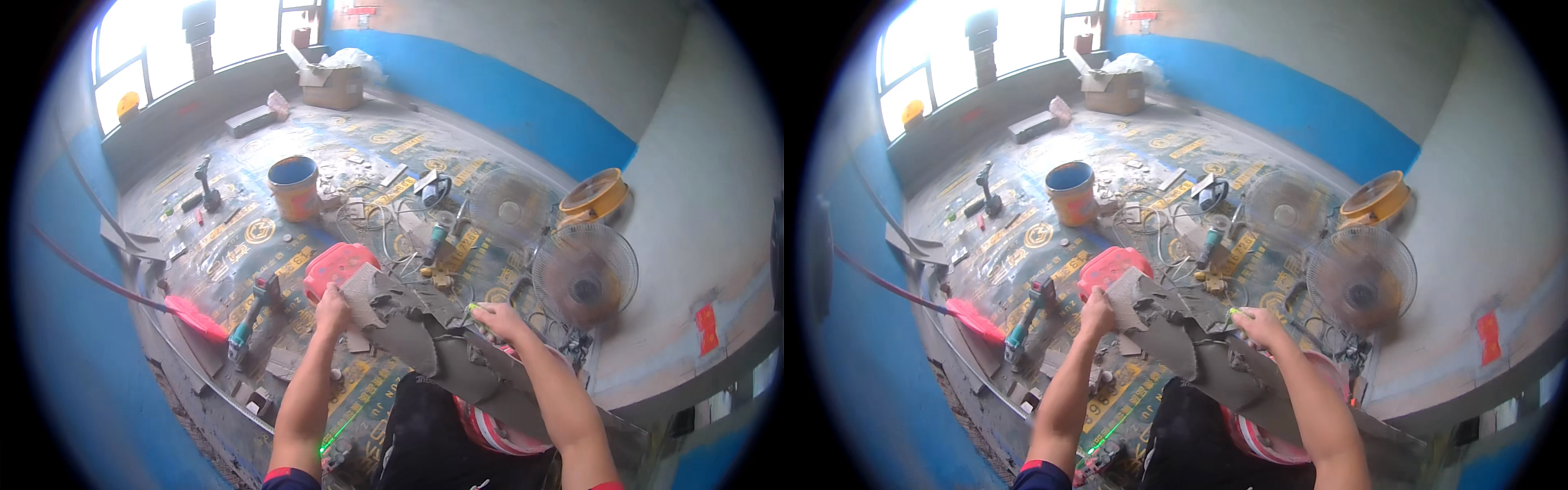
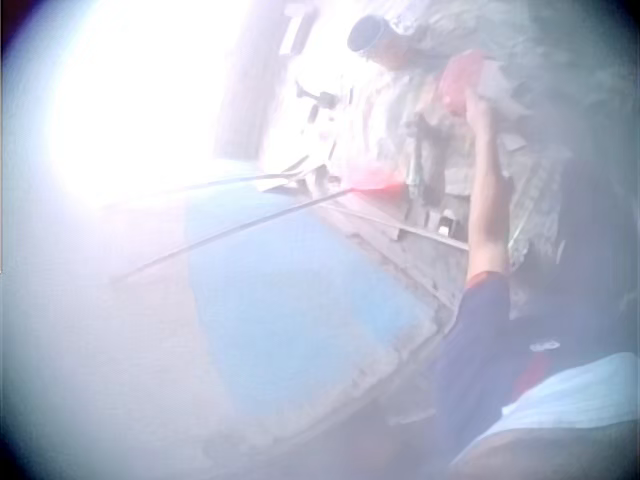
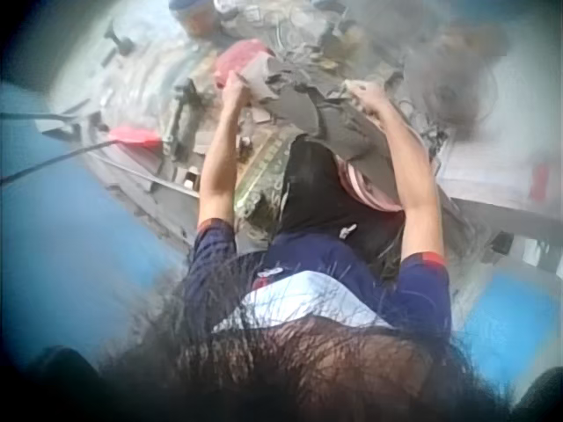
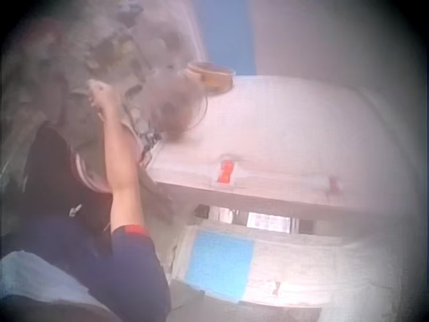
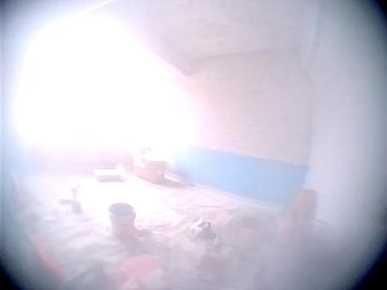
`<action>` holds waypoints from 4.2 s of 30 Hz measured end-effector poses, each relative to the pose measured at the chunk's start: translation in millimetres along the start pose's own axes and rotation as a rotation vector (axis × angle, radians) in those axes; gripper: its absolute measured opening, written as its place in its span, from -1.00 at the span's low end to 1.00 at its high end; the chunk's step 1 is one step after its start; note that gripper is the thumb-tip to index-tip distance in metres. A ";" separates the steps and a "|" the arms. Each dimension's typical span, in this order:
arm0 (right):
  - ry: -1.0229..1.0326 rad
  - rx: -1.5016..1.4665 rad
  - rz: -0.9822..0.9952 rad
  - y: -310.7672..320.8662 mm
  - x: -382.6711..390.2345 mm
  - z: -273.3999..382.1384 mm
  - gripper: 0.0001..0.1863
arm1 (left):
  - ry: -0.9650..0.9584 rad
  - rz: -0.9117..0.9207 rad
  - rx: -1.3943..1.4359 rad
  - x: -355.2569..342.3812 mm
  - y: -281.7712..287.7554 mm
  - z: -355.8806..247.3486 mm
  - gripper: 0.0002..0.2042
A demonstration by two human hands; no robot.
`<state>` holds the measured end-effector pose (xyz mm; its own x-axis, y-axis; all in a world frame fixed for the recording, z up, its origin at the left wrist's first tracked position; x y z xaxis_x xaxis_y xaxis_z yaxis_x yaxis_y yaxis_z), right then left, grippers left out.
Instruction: The person scoops adhesive from a bucket using a trowel and spreads it across the back of a large tile, repeating the action to cover the surface before lifting the tile.
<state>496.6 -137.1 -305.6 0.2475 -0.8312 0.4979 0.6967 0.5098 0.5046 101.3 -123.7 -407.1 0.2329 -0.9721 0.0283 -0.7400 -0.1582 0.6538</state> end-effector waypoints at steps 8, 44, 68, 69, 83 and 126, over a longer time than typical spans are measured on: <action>-0.024 -0.037 -0.334 58.9 174.6 -64.4 -0.63 | -0.480 -0.122 -1.080 -27.4 -50.1 46.6 -0.71; 0.090 -1.632 0.254 -228.3 102.7 92.4 -0.70 | -0.057 0.074 -0.070 -16.3 -2.6 12.1 -0.75; -0.122 -1.179 0.408 -133.9 117.5 40.8 -0.63 | -0.085 0.022 -0.089 -12.9 -4.7 6.2 -0.81; -0.136 -1.099 0.430 -126.6 116.7 46.1 -0.64 | -0.094 0.030 -0.080 -15.3 -3.9 11.6 -0.81; -0.376 -1.051 -0.001 -98.2 292.2 -72.8 -0.63 | -0.072 0.007 -0.024 1.0 1.7 -6.5 -0.80; 0.143 0.014 0.368 -209.0 134.5 19.9 -0.47 | 0.239 0.606 0.951 7.2 25.5 62.0 -0.35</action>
<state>370.8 -350.9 -330.1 0.5712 -0.6141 0.5446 0.5350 0.7818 0.3204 45.0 -145.5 -437.1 -0.2849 -0.8916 0.3520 -0.9241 0.1579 -0.3480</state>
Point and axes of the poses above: each hand's wrist, its own x-axis away from the middle knuckle, its own y-axis out of the back of the hand, z = x × y, the point moved 8 cm from there along -x, towards the middle knuckle, and after that the axes turned 11 degrees about z, right-handed, at the moved point
